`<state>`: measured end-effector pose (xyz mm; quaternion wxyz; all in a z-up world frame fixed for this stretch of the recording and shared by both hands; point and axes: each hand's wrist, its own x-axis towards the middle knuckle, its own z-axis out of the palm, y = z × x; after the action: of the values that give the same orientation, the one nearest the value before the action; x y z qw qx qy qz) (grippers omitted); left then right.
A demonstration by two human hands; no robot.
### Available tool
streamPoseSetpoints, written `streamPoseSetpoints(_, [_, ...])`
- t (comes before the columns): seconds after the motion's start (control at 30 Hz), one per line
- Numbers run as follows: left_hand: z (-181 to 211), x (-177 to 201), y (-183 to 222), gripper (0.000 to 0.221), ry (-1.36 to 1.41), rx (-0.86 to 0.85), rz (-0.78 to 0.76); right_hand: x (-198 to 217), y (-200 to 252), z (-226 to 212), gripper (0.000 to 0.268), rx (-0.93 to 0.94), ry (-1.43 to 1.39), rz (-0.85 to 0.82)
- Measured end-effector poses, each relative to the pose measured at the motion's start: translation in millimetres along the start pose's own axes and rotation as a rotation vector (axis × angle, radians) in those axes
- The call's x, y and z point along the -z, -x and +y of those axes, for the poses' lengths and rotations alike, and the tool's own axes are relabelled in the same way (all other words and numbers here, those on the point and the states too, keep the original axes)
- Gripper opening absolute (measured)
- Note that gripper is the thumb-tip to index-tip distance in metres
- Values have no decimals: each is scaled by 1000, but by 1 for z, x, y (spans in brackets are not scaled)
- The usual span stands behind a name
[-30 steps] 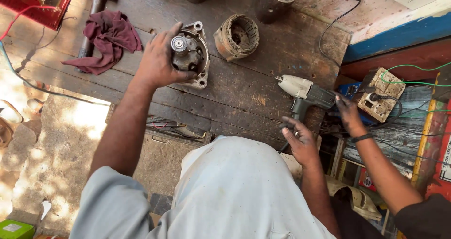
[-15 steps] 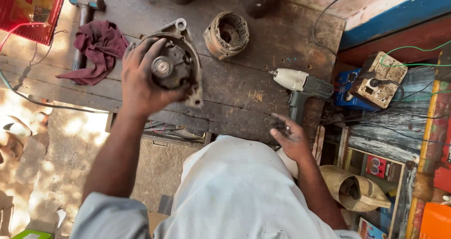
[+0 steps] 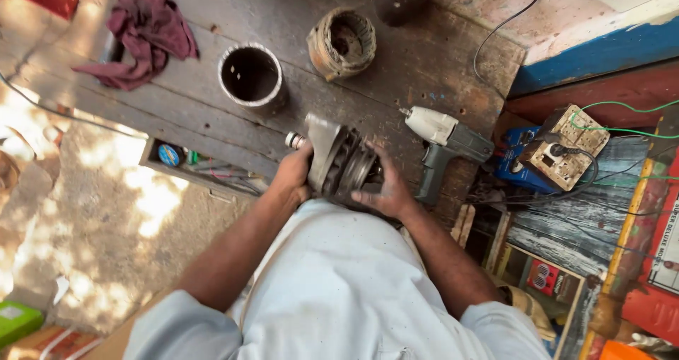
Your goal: Disassembling, cleaning, and repairing an alternator component using various tools on a workbench.
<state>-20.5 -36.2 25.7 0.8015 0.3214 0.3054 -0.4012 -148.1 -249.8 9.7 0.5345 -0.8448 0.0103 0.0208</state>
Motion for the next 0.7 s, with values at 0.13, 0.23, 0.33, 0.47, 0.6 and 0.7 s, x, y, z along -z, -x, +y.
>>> streamPoseSetpoints(0.13, [-20,14,-41,45,1,230,124,-7,-16,6,111,-271,-388,1])
streamPoseSetpoints(0.23, [-31,32,-70,52,-117,209,84,-14,-25,38,100,-467,-527,54])
streamPoseSetpoints(0.33, [-14,21,-73,51,-198,119,75,-20,-46,52,96,-466,-560,65])
streamPoseSetpoints(0.47, [-10,19,-91,60,-147,93,117,0,-88,38,90,-625,-465,45])
streamPoseSetpoints(0.6, [-8,7,-82,72,-527,32,216,31,-97,29,98,-806,-551,-100])
streamPoseSetpoints(0.7, [-5,8,-76,77,-564,-24,289,27,-90,40,104,-791,-422,-198])
